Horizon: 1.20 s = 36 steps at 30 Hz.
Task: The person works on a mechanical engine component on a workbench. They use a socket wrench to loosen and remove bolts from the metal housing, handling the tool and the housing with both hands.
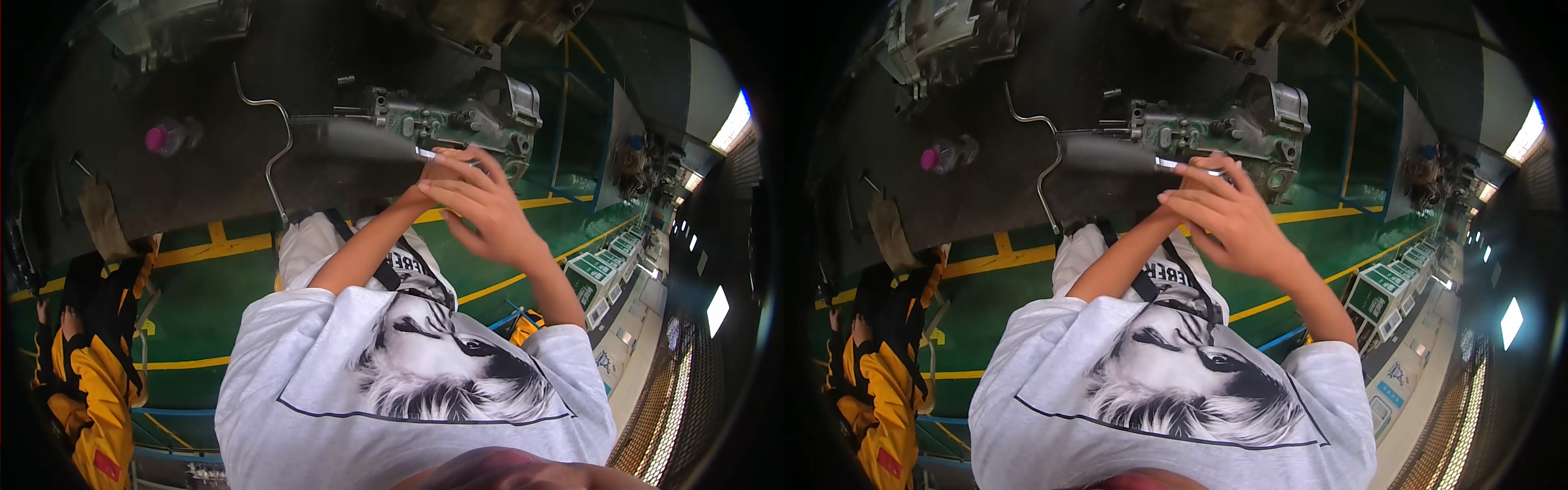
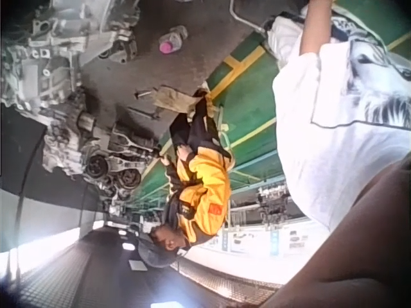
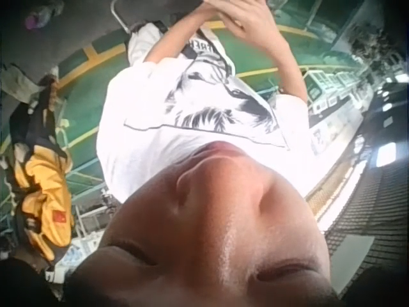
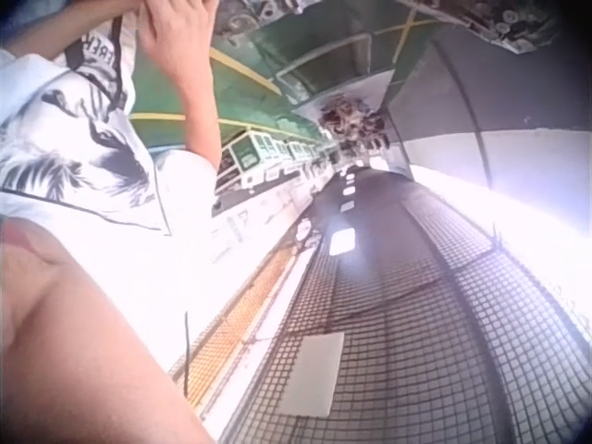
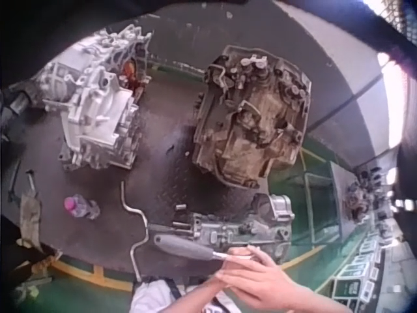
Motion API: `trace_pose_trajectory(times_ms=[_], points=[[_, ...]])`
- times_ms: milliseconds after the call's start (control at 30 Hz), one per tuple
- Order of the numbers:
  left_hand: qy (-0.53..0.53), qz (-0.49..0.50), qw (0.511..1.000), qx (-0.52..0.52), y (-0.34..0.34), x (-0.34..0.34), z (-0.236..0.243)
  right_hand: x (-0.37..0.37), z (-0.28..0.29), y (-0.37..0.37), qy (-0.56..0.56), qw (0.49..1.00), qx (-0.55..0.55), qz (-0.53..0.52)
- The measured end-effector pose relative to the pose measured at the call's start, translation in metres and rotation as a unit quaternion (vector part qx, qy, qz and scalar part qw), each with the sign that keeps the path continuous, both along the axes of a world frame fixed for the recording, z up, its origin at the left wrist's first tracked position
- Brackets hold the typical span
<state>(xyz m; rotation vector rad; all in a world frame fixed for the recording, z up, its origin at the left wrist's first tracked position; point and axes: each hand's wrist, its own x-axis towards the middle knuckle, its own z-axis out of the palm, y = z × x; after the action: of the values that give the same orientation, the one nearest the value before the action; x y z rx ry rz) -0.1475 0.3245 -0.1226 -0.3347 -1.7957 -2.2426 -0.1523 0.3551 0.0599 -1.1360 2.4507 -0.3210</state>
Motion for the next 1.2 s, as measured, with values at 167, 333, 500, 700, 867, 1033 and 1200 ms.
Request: trace_pose_trajectory(times_ms=[167,333,500,700,867,1033,1200], points=[[0.045,-0.019,0.998,-0.039,0.008,-0.005,-0.019,-0.020,-0.022,0.024,0.168,0.971,0.160,0.060],[-0.017,0.005,1.000,-0.023,0.008,-0.002,-0.020,-0.037,-0.012,0.029,0.178,0.970,0.165,0.023],[0.009,0.045,0.998,-0.035,0.015,-0.004,-0.021,-0.025,-0.003,0.042,-0.002,0.960,0.209,-0.189],[0.002,0.025,1.000,-0.014,0.011,-0.008,-0.023,0.002,-0.017,0.059,-0.367,0.765,-0.168,-0.501],[0.065,0.019,0.997,-0.035,0.019,0.002,-0.032,0.017,-0.012,0.014,-0.383,0.757,-0.306,-0.431],[0.012,0.030,0.999,-0.001,0.017,-0.005,-0.028,-0.011,-0.030,0.025,0.038,0.982,0.156,0.094],[0.017,0.068,0.997,-0.016,0.016,-0.005,-0.021,-0.039,-0.025,0.029,0.139,0.983,0.112,0.039]])
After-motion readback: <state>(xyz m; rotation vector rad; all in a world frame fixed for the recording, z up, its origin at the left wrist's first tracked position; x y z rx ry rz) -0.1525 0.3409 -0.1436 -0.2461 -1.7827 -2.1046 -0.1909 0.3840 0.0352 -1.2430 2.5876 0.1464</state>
